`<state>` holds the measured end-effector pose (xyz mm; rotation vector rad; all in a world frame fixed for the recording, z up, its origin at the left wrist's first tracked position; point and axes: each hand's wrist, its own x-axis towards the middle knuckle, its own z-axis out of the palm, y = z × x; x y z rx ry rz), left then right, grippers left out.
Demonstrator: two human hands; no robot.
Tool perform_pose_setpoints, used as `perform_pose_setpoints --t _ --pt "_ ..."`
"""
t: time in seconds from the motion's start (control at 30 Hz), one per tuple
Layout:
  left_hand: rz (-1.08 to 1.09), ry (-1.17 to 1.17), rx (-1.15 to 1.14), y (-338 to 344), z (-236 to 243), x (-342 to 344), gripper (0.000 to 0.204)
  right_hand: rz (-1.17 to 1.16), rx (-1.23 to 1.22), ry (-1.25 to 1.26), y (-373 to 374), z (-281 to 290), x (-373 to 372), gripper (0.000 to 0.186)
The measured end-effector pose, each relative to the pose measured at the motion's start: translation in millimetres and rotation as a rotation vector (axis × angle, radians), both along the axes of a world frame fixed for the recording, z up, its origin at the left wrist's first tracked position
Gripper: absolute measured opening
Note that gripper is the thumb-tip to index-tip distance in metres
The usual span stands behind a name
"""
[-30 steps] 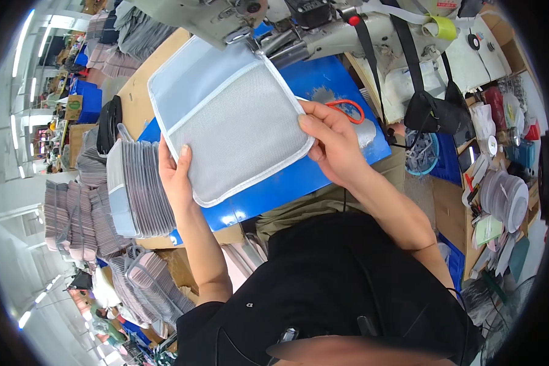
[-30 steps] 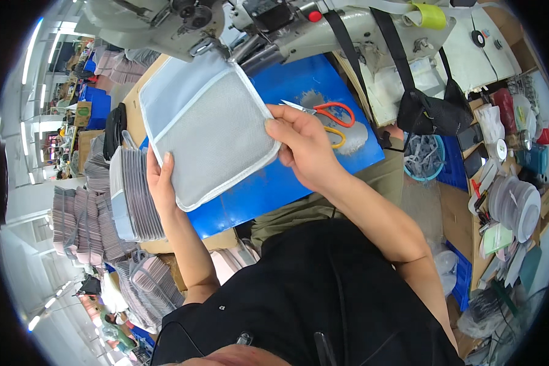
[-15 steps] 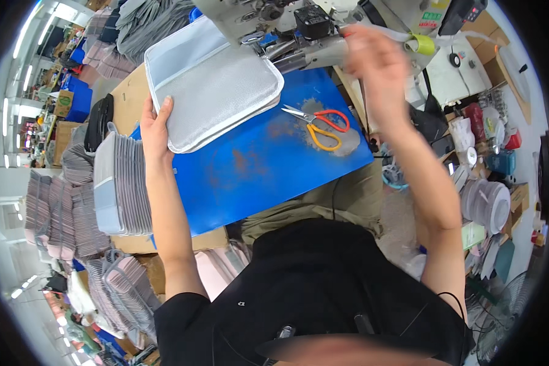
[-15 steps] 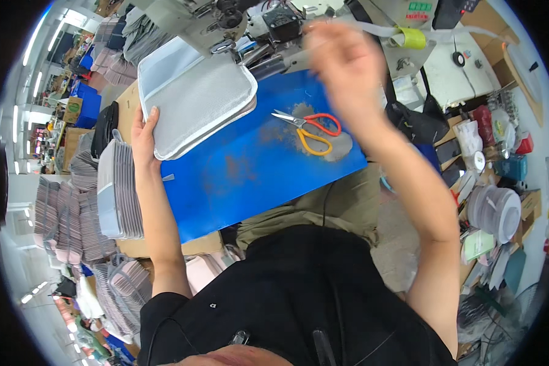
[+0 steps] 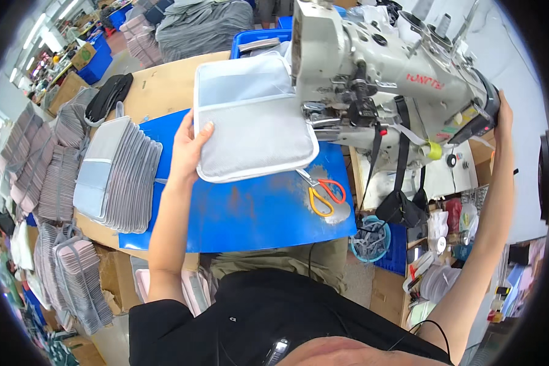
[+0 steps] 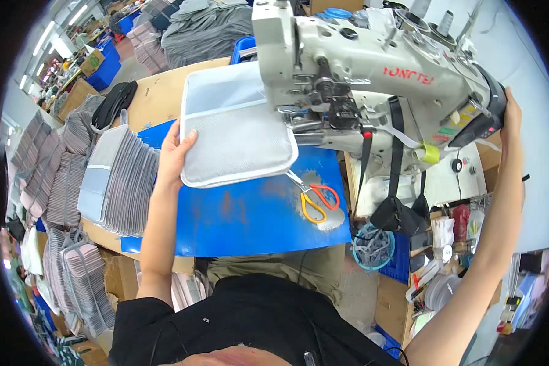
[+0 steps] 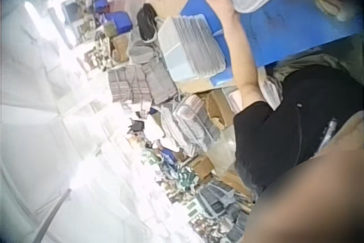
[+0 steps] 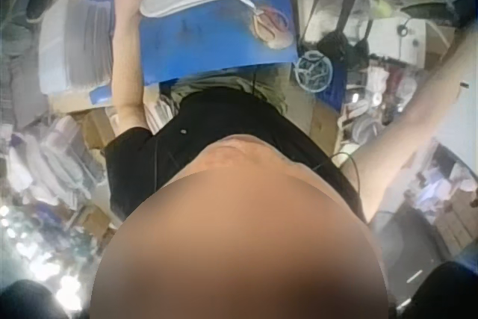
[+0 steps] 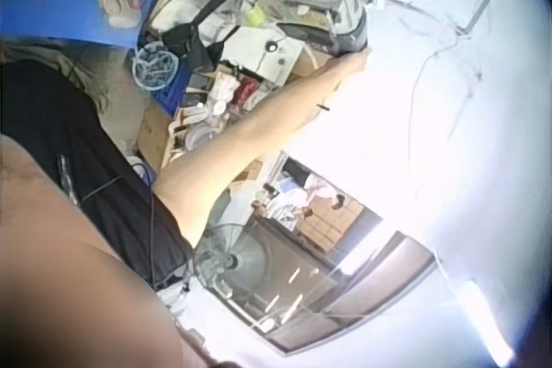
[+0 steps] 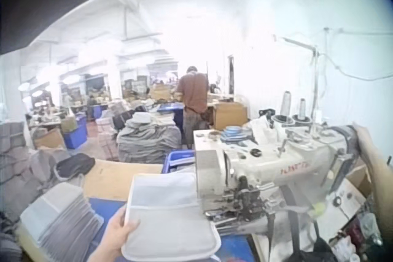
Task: Sewing fabric and mesh panels together using an industrial sewing machine to create small pouches.
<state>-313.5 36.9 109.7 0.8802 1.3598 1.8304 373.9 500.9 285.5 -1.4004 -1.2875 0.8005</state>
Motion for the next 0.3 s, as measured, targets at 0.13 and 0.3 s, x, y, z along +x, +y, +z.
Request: perform_pose_setpoints --t 0.13,0.3 --pt "0.027 -0.108 -0.003 -22 -45 -2 0.072 -0.129 0.231 0.178 -24 -33 1 0.061" --pt "0.16 -0.309 -0.171 -69 -122 -25 0.075 -0.157 0.628 0.037 -151 -142 -35 0.065"
